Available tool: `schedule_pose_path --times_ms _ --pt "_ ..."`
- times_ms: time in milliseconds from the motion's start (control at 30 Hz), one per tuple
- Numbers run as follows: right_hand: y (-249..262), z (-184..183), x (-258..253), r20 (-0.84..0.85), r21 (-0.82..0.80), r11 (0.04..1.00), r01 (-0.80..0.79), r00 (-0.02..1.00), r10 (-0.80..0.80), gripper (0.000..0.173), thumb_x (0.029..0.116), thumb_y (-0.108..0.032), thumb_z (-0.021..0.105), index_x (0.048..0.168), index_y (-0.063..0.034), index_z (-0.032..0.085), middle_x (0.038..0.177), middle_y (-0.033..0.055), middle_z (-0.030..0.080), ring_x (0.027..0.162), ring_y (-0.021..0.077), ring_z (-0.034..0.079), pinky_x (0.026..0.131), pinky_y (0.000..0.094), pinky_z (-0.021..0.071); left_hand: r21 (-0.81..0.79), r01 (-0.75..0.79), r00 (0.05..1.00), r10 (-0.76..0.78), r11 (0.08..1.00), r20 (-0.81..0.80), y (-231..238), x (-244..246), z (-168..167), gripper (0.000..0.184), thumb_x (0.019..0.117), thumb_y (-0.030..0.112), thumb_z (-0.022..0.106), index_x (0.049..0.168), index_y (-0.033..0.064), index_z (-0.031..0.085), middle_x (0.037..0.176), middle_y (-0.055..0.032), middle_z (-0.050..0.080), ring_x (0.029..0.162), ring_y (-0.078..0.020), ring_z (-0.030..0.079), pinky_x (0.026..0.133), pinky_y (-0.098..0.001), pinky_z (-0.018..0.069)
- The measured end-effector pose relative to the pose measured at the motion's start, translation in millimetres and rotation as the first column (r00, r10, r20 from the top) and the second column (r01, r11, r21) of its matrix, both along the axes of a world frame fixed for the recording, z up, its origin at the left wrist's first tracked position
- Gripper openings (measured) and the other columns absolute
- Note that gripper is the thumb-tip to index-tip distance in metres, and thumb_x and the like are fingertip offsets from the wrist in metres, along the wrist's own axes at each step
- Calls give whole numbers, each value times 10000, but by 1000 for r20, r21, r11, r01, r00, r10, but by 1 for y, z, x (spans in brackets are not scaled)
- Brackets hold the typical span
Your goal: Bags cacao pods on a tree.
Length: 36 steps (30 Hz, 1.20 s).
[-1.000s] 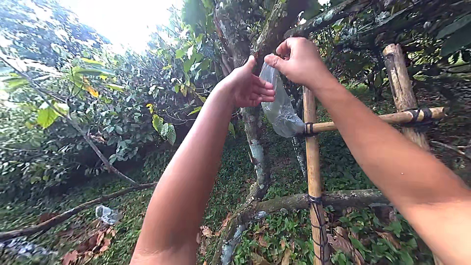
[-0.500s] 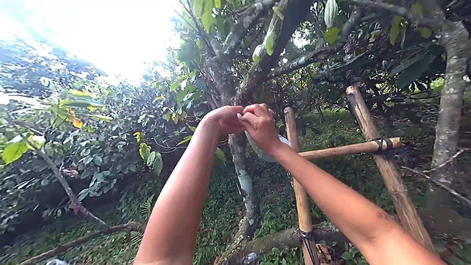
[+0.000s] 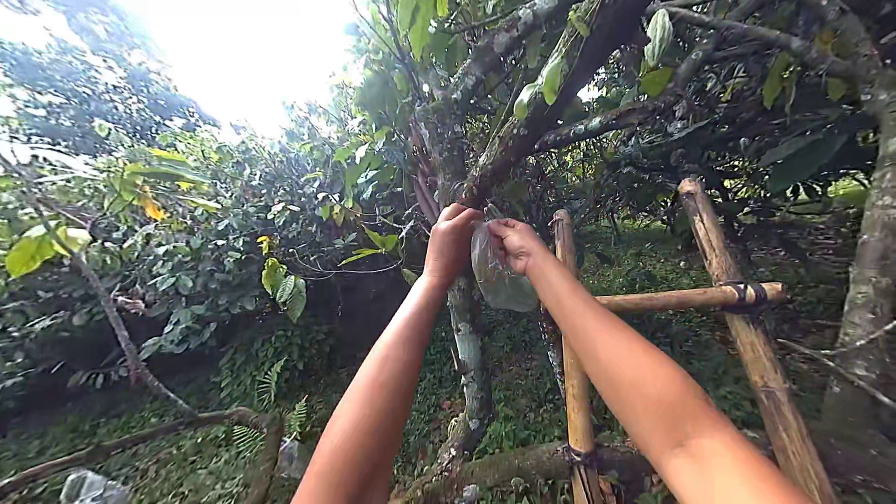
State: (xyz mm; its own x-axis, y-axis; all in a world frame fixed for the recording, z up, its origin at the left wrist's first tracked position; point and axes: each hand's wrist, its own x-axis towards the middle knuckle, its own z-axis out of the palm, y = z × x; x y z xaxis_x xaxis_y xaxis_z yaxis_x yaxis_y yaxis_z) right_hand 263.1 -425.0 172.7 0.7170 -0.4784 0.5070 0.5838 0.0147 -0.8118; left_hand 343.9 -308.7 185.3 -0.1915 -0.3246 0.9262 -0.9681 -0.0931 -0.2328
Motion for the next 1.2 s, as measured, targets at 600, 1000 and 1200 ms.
schedule_pose_path --times_ms 600,1000,1200 --pt "-9 -1 4 222 -563 739 371 929 -297 427 937 -73 723 1323 39 580 1103 184 741 981 276 725 905 468 569 64 -59 836 85 996 -543 -4 8 0 192 1007 141 633 1101 -10 705 967 -169 724 866 -261 702 861 -528 547" --pt "-8 -1 -6 305 -615 649 448 894 -328 274 897 -19 728 1144 82 667 986 205 718 930 309 690 881 489 536 -213 275 303 -294 938 -907 -11 -12 5 254 1013 73 538 774 152 564 532 103 454 413 8 375 407 -144 321" --pt "-3 -7 -14 286 -553 713 431 902 -324 222 990 -92 654 1141 55 720 1031 201 746 961 275 716 916 469 548 -262 344 82 -307 902 -948 -10 -16 12 252 1040 126 445 805 170 526 591 84 475 447 8 389 412 -140 325"
